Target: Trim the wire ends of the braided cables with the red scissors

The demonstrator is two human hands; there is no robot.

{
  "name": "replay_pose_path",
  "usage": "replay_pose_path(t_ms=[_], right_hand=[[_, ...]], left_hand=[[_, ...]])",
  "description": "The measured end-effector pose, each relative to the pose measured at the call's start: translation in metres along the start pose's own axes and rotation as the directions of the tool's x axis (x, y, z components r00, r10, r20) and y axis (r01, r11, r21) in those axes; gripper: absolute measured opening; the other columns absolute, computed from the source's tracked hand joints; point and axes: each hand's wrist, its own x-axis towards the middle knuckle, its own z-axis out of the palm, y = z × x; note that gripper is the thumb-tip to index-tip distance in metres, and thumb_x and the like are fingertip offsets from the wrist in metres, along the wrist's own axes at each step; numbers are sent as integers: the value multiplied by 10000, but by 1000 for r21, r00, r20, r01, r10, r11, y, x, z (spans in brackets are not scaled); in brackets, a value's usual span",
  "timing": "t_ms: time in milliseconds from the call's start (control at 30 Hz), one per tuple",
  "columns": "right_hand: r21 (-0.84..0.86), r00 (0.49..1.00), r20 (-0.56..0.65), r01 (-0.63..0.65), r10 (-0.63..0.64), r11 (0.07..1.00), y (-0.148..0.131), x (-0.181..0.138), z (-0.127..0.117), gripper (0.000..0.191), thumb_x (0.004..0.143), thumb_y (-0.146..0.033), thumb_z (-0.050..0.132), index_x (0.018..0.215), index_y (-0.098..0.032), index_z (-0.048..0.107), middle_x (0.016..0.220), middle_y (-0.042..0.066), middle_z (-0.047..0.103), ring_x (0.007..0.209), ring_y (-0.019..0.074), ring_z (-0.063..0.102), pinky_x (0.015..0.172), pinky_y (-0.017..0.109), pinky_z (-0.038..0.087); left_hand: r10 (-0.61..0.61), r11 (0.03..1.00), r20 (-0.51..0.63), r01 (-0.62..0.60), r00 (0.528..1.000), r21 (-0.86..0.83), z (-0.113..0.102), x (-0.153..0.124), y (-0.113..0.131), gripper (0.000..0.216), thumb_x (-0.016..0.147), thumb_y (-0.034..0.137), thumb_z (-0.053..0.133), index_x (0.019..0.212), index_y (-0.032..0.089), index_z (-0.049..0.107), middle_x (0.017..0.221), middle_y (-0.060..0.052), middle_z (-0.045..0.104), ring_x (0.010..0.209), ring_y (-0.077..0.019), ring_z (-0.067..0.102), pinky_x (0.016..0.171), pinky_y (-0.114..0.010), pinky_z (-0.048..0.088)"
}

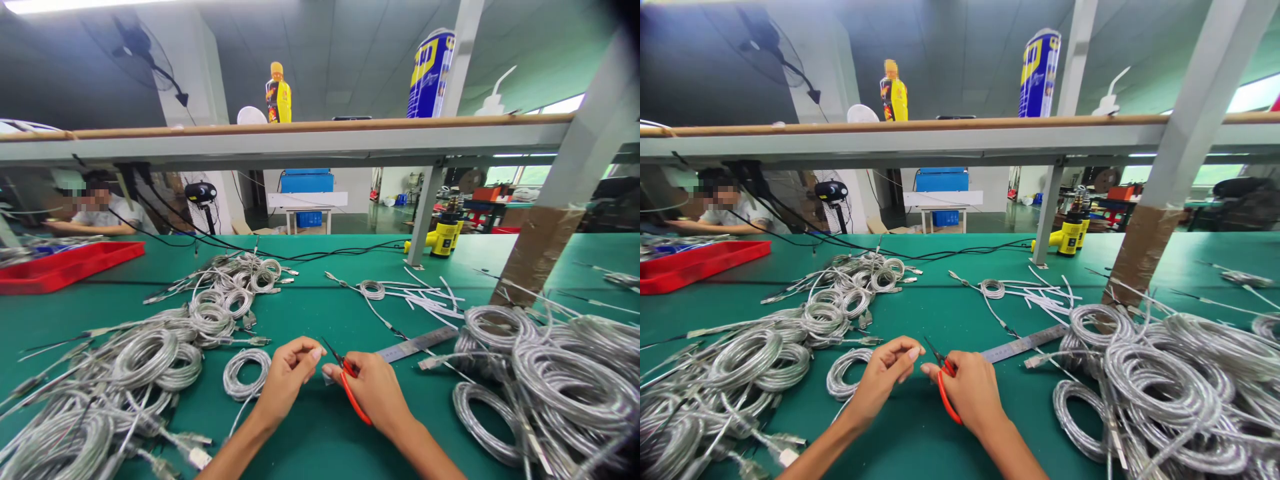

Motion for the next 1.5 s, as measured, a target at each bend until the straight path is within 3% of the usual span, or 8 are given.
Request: replay_pose_path(t_ms=[200, 400, 567, 767, 933, 1200, 1367, 1500], right_hand=[[-171, 999, 25, 42, -39, 984, 3, 1, -3, 365, 680, -507, 490, 489, -195, 499, 428, -27, 497, 411, 94, 386, 416, 224, 132], [-335, 966, 253, 140, -54, 932, -6, 0, -21, 99, 550, -270, 628, 511, -190, 585, 503, 17, 594, 467, 138, 499, 415, 242, 131], [-105, 866, 478, 218, -143, 970, -20, -4, -49, 130, 558, -296, 634, 482, -197, 601, 462, -10, 583, 433, 108, 452, 390, 232, 168], [-118, 924, 365, 168, -115, 979, -1, 18, -43, 72, 617, -236, 592, 685, -220, 607, 688, 0, 617, 651, 147, 514, 521, 217, 288], [-121, 877, 465, 199, -122, 972, 24, 38, -27, 360, 499, -298, 687, 822, -201, 561, 831, 32, 575, 768, 182, 499, 602, 229, 329], [-35, 827, 540, 210, -158, 977, 38, 53, -22, 298, 462, -336, 703, 692, -198, 575, 697, -11, 571, 635, 143, 498, 502, 195, 298], [53, 864, 458, 208, -208, 977, 40, 39, -11, 184, 683, -358, 549, 747, -187, 573, 687, -22, 568, 607, 102, 482, 481, 177, 271], [-21, 957, 234, 184, -174, 983, 35, 25, 2, 488, 839, -388, 261, 497, -154, 519, 456, -26, 452, 453, 86, 390, 440, 217, 195]], left_hand=[[-60, 998, -4, 60, 998, -23, 0, 0, 1, 191, 727, 334, 505, 783, 151, 508, 410, 70, 444, 377, -52, 289, 413, -176, 197], [-50, 999, -29, 49, 998, -8, -2, 1, -4, 168, 720, 315, 521, 759, 170, 448, 488, 42, 545, 381, -45, 311, 408, -164, 214], [24, 996, -140, -13, 990, 83, -2, 0, -8, 214, 685, 283, 568, 800, 195, 411, 583, 46, 542, 464, -67, 389, 452, -166, 278], [132, 949, -198, -66, 971, 308, 2, -5, -6, 125, 718, 283, 518, 688, 185, 447, 552, 62, 442, 464, -71, 346, 458, -175, 276], [89, 946, -181, -27, 979, 322, 2, -5, -4, 173, 725, 335, 503, 715, 165, 534, 588, 18, 537, 504, -101, 420, 478, -197, 305], [39, 979, -89, -20, 995, 205, 3, 0, 1, 242, 738, 340, 475, 618, 155, 574, 504, 17, 524, 579, -131, 495, 588, -224, 362], [-107, 992, -1, 107, 994, 69, 4, 2, 2, 216, 702, 336, 518, 686, 139, 605, 524, 16, 543, 490, -106, 470, 513, -211, 359], [-59, 978, -36, 65, 998, 198, -1, 4, 3, 195, 692, 287, 517, 635, 140, 631, 636, -25, 604, 625, -145, 497, 588, -226, 353]])
